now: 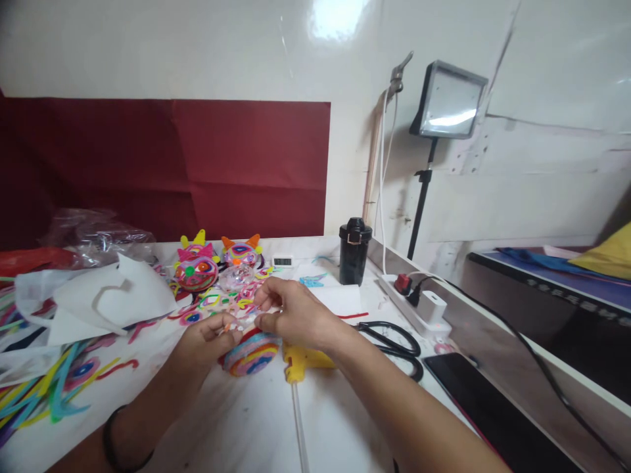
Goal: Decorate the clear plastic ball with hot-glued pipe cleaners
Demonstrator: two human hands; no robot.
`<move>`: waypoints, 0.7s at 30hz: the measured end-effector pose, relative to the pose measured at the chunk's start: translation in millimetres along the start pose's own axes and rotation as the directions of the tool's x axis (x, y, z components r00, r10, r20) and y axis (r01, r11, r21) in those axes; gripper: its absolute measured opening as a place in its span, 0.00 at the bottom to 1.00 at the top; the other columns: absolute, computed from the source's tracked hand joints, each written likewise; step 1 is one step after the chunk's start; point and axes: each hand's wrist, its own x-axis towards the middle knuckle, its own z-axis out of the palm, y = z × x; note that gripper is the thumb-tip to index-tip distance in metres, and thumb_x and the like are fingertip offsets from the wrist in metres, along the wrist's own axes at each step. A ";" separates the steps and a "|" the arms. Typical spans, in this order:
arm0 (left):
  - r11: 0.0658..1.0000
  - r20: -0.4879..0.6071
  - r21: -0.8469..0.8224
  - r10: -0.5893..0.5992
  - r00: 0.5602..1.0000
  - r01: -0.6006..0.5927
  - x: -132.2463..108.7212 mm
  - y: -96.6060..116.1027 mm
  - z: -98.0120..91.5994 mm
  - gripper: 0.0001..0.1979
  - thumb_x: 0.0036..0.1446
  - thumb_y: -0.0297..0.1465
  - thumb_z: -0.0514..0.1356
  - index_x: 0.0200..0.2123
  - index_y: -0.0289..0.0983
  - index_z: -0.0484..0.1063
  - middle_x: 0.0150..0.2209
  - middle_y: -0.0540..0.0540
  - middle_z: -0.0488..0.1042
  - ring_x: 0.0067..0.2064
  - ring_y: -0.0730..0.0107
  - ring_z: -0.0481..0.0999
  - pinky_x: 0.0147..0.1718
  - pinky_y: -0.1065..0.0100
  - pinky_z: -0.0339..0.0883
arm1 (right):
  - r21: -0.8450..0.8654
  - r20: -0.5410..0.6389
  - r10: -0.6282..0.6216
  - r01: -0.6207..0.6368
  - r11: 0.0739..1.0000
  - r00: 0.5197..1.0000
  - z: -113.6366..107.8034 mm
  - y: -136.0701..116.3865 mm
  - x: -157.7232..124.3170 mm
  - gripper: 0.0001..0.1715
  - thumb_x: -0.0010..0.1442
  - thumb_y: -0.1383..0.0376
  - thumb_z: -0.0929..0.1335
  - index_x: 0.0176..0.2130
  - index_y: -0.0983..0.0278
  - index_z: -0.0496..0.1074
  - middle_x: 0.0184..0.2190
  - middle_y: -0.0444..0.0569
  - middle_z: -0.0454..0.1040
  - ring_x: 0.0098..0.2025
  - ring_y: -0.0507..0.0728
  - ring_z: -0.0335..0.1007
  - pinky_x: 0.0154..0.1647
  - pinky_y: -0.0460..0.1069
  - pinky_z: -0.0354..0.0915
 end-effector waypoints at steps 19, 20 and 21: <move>0.998 -0.066 0.057 -0.002 0.998 0.006 2.9 -24.9 -19.0 0.07 0.42 0.31 0.67 0.23 0.36 0.73 0.18 0.53 0.70 0.20 0.73 0.66 0.20 0.71 0.56 | -0.263 -0.019 0.083 -0.085 0.961 0.996 15.9 2.5 -2.7 0.04 0.46 0.72 0.66 0.24 0.65 0.71 0.24 0.46 0.75 0.27 0.54 0.69 0.26 0.46 0.60; 0.997 -0.069 0.073 0.002 0.998 0.003 2.4 -25.5 -19.7 0.06 0.42 0.31 0.67 0.23 0.36 0.73 0.18 0.53 0.70 0.20 0.73 0.66 0.20 0.71 0.56 | -0.260 -0.019 0.095 -0.097 0.961 0.995 16.5 2.7 -2.6 0.04 0.46 0.71 0.66 0.24 0.65 0.71 0.24 0.46 0.75 0.27 0.54 0.69 0.26 0.46 0.60; 0.996 -0.069 0.091 0.004 0.998 0.002 1.7 -26.2 -20.9 0.06 0.43 0.31 0.66 0.23 0.35 0.73 0.18 0.53 0.70 0.21 0.73 0.66 0.20 0.71 0.56 | -0.255 -0.018 0.107 -0.108 0.961 0.994 17.2 3.2 -2.4 0.04 0.46 0.71 0.66 0.24 0.65 0.71 0.23 0.46 0.74 0.27 0.54 0.69 0.25 0.46 0.60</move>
